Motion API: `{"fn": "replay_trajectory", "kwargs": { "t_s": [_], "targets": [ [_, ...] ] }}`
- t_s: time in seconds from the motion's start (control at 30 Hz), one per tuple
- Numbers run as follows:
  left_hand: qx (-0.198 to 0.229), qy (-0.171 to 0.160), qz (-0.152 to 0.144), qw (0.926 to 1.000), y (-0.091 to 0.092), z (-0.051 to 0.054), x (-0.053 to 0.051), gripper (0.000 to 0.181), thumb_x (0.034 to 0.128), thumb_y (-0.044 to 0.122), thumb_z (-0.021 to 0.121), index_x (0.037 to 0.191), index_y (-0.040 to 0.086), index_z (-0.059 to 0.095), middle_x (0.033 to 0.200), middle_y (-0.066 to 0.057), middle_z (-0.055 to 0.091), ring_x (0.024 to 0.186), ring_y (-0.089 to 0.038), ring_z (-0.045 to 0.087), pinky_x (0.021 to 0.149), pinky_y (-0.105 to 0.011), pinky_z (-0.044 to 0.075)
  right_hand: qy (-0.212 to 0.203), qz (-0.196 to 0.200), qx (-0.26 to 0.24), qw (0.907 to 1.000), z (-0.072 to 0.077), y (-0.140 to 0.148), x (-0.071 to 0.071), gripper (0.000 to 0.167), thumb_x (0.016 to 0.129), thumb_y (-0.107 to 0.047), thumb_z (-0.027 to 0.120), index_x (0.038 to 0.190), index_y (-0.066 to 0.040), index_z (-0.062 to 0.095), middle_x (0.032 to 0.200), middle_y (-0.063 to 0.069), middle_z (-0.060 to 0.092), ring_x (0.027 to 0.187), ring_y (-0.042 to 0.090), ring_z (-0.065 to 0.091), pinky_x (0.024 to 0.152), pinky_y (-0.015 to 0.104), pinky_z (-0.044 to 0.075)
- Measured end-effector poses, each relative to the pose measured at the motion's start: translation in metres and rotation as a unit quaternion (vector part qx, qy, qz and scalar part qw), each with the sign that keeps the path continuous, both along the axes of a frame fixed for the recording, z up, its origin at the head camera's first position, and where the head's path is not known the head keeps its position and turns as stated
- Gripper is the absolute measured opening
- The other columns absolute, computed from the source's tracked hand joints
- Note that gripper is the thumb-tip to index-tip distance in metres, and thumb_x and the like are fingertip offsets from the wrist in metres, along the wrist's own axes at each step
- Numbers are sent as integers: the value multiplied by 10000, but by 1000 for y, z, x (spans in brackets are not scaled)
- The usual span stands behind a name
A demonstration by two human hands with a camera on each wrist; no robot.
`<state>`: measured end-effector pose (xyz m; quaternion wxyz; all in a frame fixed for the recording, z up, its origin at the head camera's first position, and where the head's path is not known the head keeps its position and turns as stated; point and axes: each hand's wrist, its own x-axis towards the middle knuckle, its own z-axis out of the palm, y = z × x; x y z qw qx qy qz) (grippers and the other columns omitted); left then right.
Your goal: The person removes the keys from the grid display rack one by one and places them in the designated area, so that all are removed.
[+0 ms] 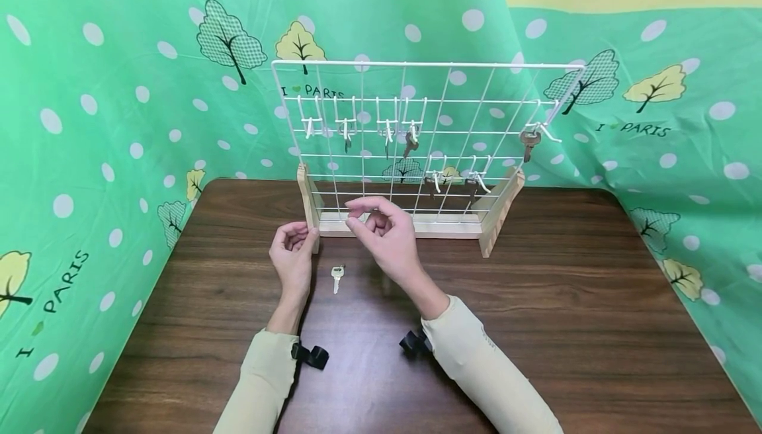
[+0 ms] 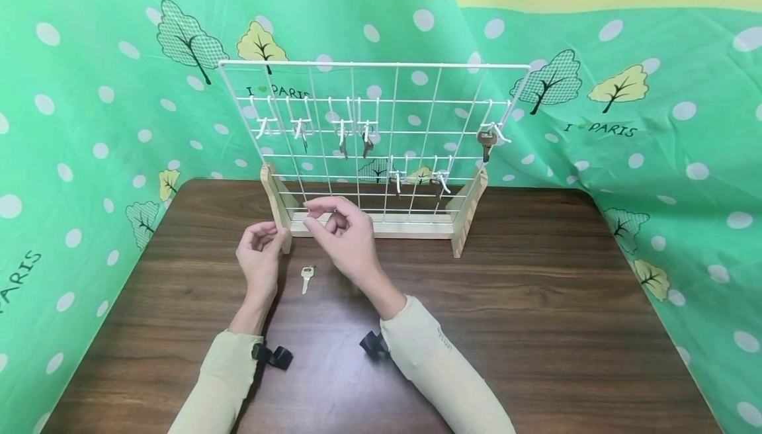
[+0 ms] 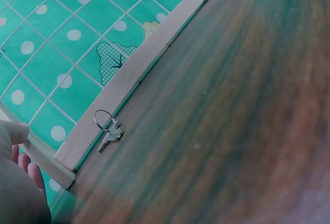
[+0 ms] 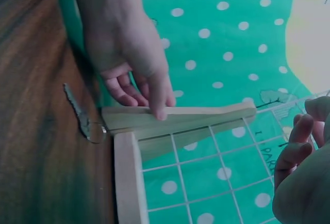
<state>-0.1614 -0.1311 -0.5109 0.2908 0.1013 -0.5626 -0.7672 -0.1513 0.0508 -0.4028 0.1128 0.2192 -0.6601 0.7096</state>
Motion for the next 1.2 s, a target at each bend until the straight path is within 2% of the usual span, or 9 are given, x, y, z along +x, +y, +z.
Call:
{"fn": "replay_trajectory", "kwargs": {
  "t_s": [0.17,0.33,0.43,0.7,1.2],
  "targets": [
    [-7,-12,4,10000,0,0,-1,226,875,-156,815,1064,-138,692,906,9,704,846,-79,666,761,-170,558,157,-180,-148,9996,8,-1,-3,215,948,56,770,1160,90,765,975,183,740,555,58,463,478,178,350],
    [25,18,3,10000,0,1,0,220,871,-160,816,1053,-124,700,906,2,705,844,-81,665,764,-173,561,222,-322,-376,9985,16,-3,-5,203,957,63,755,1153,115,753,945,-5,722,537,52,445,468,181,335],
    [32,27,3,10000,0,1,0,216,868,-161,817,1048,-114,705,903,4,705,841,-82,664,764,-174,561,192,-374,-518,9978,21,-4,-7,203,963,73,753,1158,130,743,930,-61,709,529,46,437,464,182,325],
    [13,36,-12,10000,0,1,1,215,871,-162,813,1051,-106,711,904,10,707,844,-85,666,771,-177,561,148,-532,-684,9961,32,-8,-13,229,974,38,761,1187,121,735,914,-82,706,499,51,440,446,193,320],
    [-47,-13,12,10000,-1,-2,-1,234,876,-156,818,1070,-151,688,913,3,705,851,-89,670,766,-176,564,224,-994,-608,9929,53,-17,-19,280,969,8,793,1235,80,744,876,-44,708,481,52,462,453,182,375]
  ]
}}
